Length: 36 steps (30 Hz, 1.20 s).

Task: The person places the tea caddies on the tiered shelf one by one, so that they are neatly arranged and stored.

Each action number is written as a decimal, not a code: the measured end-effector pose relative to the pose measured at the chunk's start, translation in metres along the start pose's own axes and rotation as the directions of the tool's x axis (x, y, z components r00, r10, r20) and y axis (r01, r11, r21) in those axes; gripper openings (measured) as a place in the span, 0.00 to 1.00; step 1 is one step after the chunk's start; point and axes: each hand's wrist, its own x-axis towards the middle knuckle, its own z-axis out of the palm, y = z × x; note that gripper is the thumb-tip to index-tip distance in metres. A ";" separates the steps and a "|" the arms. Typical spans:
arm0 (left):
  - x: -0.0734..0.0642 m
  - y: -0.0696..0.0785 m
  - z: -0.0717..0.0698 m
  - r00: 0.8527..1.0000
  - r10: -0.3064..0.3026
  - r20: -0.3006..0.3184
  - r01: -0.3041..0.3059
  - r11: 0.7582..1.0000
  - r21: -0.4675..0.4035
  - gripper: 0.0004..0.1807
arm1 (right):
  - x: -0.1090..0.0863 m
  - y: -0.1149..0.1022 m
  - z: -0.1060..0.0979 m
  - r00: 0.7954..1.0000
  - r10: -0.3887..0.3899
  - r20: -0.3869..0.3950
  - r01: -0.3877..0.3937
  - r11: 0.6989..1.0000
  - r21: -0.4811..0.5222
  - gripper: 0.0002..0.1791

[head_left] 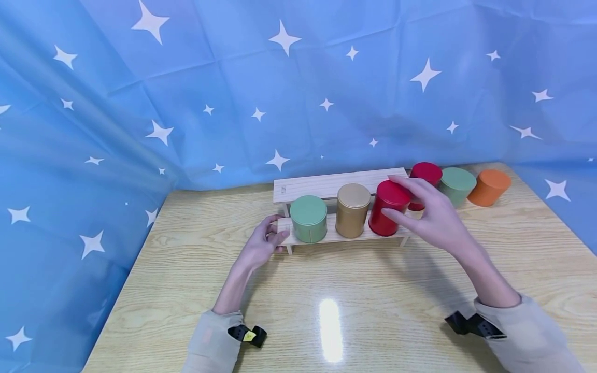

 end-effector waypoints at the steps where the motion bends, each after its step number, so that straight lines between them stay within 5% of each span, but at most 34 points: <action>1: 0.000 0.000 0.000 1.000 0.002 0.000 -0.002 1.000 0.001 0.30 | 0.000 0.001 0.001 1.000 -0.005 0.003 0.005 1.000 0.000 0.39; 20: 0.000 0.000 0.000 1.000 0.008 0.001 -0.008 1.000 -0.004 0.30 | -0.002 0.005 0.004 1.000 0.004 0.014 -0.005 1.000 0.031 0.44; 36: -0.002 0.001 0.001 1.000 0.007 -0.006 -0.007 1.000 -0.014 0.31 | -0.002 0.012 -0.017 0.996 -0.020 -0.088 0.033 0.988 0.152 0.40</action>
